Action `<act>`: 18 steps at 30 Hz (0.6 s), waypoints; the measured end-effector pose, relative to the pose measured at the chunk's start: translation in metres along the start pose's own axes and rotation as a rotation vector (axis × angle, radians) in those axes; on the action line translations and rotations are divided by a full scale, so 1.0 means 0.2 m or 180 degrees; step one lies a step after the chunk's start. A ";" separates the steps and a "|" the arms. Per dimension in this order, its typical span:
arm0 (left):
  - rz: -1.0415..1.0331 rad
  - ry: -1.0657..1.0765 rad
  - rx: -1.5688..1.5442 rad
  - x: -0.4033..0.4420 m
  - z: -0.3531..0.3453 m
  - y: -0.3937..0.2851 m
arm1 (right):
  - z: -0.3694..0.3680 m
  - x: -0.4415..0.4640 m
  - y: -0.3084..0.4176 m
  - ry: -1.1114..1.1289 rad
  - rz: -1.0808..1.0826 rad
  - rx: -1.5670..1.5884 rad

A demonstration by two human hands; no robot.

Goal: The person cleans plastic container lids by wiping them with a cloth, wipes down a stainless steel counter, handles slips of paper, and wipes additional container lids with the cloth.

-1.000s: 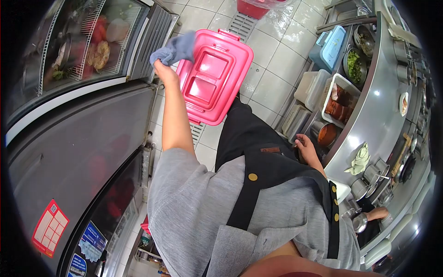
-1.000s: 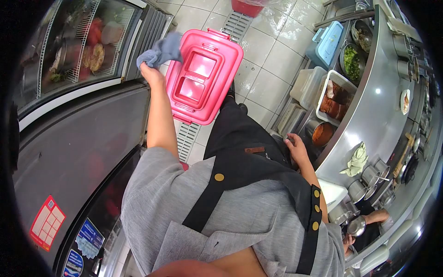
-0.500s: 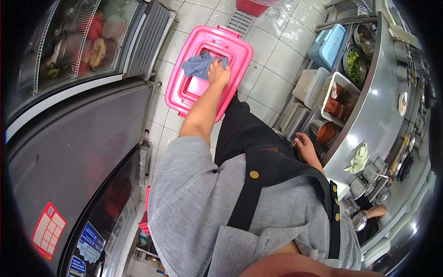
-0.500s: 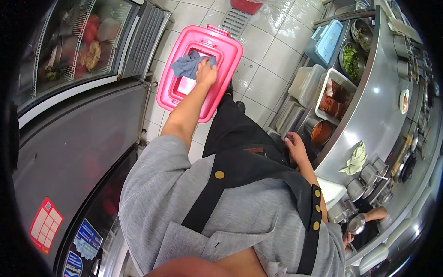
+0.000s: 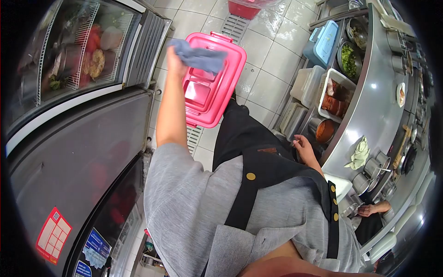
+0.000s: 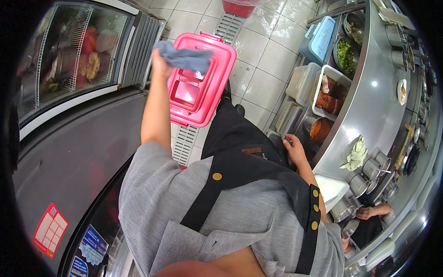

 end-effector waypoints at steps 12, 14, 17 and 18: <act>-0.1629 0.0133 0.6276 -0.09 -0.57 0.42 | -0.01 -0.08 -0.06 0.0003 0.0037 0.0140; -0.2140 0.0692 0.6120 -0.20 -0.67 0.46 | -0.01 -0.07 -0.06 -0.0010 0.0052 0.0163; -0.2396 0.0840 0.6267 -0.08 -0.50 0.39 | 0.00 -0.08 -0.05 0.0046 0.0073 0.0138; -0.2218 0.0391 0.6219 0.00 -0.40 0.32 | 0.01 -0.07 -0.06 0.0043 0.0085 0.0151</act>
Point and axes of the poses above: each hand's wrist, its own x-axis towards the middle knuckle, its own z-axis out of the back of the hand, y = z × x, the point moved 10 cm from there along x, towards the middle knuckle, and after that the axes turned 13 degrees about x, right-handed, at the moved point
